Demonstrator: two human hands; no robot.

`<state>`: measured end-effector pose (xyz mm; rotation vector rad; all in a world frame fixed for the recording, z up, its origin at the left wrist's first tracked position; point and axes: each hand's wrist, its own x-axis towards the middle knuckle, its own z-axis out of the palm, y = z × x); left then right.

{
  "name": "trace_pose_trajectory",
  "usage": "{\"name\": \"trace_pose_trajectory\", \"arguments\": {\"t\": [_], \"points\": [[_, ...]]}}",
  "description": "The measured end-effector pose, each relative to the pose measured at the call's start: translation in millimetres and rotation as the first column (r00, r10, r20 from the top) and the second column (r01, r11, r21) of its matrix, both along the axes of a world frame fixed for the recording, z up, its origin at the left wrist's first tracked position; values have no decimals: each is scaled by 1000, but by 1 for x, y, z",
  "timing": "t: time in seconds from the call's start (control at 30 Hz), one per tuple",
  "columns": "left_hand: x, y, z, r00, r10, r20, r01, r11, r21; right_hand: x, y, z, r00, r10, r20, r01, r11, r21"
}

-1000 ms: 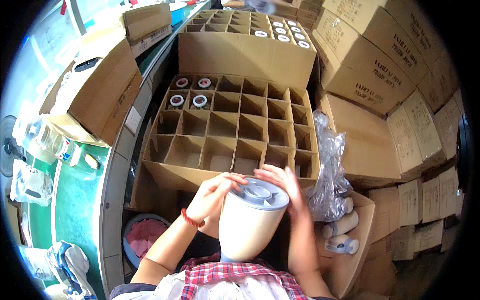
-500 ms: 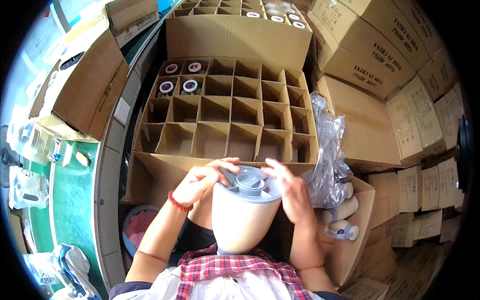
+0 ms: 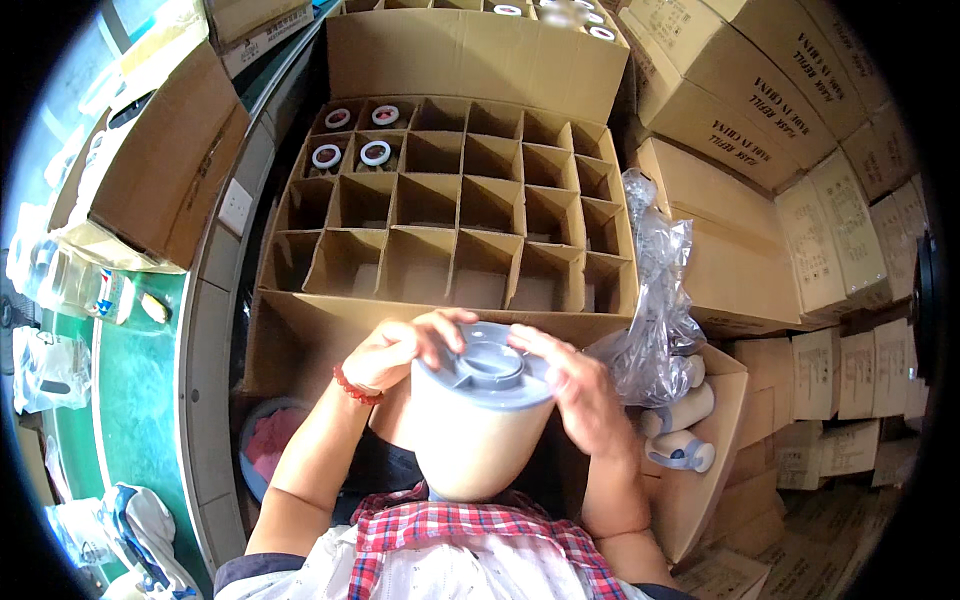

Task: The person assembles pitchers by inserting a metal strainer into the body, placing a lid on top, and securing it. They then place the assembled pitcher into a plastic bag and set it aside. This process is repeated multiple times.

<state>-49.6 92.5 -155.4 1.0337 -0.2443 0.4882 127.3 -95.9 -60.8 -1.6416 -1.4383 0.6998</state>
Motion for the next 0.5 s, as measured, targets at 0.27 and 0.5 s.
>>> {"name": "trace_pose_trajectory", "arguments": {"t": [0.27,0.5], "points": [[7,-62,109,776,631,-13,-282,365,887,31,77,-112,-239,254,-937,-206,930,305],[-10,-17,23,975,222,29,-221,932,287,11,26,-45,722,195,-664,-197,978,73]]}}
